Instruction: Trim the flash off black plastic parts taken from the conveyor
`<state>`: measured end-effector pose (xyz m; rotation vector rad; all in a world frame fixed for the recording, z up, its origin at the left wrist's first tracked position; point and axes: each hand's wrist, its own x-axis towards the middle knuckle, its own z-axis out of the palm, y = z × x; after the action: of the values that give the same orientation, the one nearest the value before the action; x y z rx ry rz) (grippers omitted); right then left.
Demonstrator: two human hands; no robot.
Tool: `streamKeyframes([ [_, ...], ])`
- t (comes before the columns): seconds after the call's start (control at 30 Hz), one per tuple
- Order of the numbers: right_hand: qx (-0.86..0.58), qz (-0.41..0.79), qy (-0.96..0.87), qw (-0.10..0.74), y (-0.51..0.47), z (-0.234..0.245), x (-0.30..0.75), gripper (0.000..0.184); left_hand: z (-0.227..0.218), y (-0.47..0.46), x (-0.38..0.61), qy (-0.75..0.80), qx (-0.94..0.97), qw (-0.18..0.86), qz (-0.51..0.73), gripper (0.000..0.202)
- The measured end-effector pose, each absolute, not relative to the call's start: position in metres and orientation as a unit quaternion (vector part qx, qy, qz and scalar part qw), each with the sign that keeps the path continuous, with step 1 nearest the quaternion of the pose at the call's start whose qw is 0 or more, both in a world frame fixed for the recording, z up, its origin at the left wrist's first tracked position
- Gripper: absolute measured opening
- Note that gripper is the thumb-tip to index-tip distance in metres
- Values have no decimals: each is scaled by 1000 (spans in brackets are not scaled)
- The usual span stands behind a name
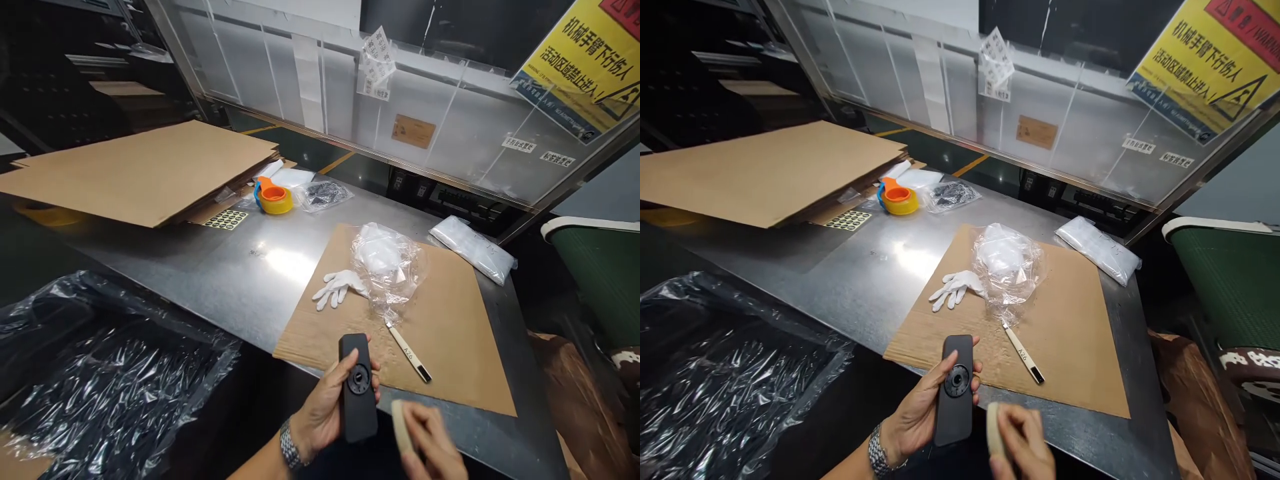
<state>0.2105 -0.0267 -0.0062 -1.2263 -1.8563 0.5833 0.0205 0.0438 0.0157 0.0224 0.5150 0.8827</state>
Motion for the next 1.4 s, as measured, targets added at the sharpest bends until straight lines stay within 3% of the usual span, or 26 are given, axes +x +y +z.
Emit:
streamKeyframes([
  [0.03, -499, 213, -733, 410, -21, 1, 214, 40, 14, 43, 23, 250, 19, 883, 397, 40],
  [0.2, -399, 174, -833, 341, 13, 41, 204, 55, 4, 31, 37, 252, 105, 933, 236, 87],
  [0.43, -319, 224, -894, 222, 20, 57, 192, 58, 4, 20, 39, 229, 115, 951, 170, 96],
  [0.7, -398, 163, -849, 307, 16, 44, 202, 57, 7, 29, 38, 335, 173, 863, 336, 59],
  [0.93, -389, 77, -891, 220, 4, 51, 158, 41, 8, 34, 39, 326, 29, 872, 364, 52],
  [1.1, -340, 70, -894, 284, -11, 38, 154, 38, 8, 35, 36, 265, -98, 905, 319, 56],
  [1.27, -391, 93, -845, 352, -22, 16, 164, 47, 11, 38, 40, 212, -181, 897, 343, 34],
  [1.4, -393, 109, -832, 377, -32, 6, 162, 43, 10, 41, 45, 226, -208, 885, 351, 27],
])
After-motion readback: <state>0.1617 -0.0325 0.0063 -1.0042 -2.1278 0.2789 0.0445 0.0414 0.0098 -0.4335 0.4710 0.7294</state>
